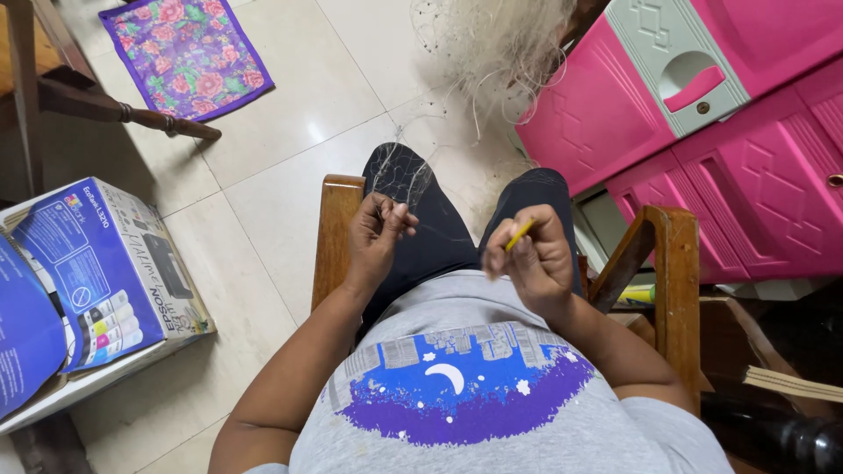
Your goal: Repairing a fine-mesh fishing net using a small yellow net needle
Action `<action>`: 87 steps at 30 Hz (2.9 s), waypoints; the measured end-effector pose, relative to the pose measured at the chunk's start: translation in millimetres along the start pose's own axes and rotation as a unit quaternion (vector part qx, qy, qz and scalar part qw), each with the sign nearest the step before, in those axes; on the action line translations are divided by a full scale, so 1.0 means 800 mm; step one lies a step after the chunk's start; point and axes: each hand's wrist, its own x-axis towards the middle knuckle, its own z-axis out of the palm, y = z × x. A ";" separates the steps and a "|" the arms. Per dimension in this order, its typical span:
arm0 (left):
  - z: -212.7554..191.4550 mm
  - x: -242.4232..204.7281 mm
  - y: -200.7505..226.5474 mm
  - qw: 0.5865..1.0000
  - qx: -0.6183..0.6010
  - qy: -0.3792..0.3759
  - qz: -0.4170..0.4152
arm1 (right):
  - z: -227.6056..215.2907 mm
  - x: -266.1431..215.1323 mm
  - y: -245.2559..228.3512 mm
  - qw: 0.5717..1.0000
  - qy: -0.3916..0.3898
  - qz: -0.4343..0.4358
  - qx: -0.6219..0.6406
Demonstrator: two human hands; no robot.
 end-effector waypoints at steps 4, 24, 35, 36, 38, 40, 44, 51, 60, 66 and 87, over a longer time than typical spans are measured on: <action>-0.009 0.001 0.003 1.000 0.013 0.002 -0.004 | -0.029 0.002 -0.002 0.970 0.000 0.118 -0.214; -0.030 0.015 -0.018 0.991 -0.068 0.090 -0.067 | -0.079 -0.008 -0.100 0.920 -0.298 0.044 -0.251; -0.031 0.016 0.002 0.986 -0.081 0.128 -0.066 | -0.035 0.002 -0.177 0.844 -0.161 -0.082 -0.506; -0.029 0.015 0.009 0.988 -0.073 0.125 -0.057 | -0.038 -0.010 -0.197 0.850 -0.150 -0.079 -0.499; -0.028 0.014 0.008 0.989 -0.061 0.127 -0.047 | -0.018 0.003 -0.226 0.908 -0.173 -0.074 -0.374; -0.025 0.009 0.018 0.991 -0.047 0.122 -0.040 | -0.002 0.011 -0.249 0.950 -0.185 -0.070 -0.242; -0.012 0.001 0.037 0.999 -0.003 0.051 -0.012 | 0.014 0.018 -0.271 0.925 -0.302 -0.052 -0.222; -0.008 0.000 0.044 0.999 -0.038 0.020 0.029 | 0.025 0.040 -0.267 0.904 -0.350 -0.039 -0.240; -0.010 0.001 0.040 0.997 -0.057 0.056 0.014 | 0.063 0.087 -0.209 0.903 -0.368 -0.201 -0.094; -0.040 0.002 -0.001 0.992 -0.094 0.079 -0.005 | 0.076 0.103 -0.184 0.898 -0.390 -0.167 -0.116; -0.037 0.022 0.009 0.984 -0.153 0.087 -0.029 | -0.024 0.052 -0.031 0.728 -0.364 -0.044 -0.579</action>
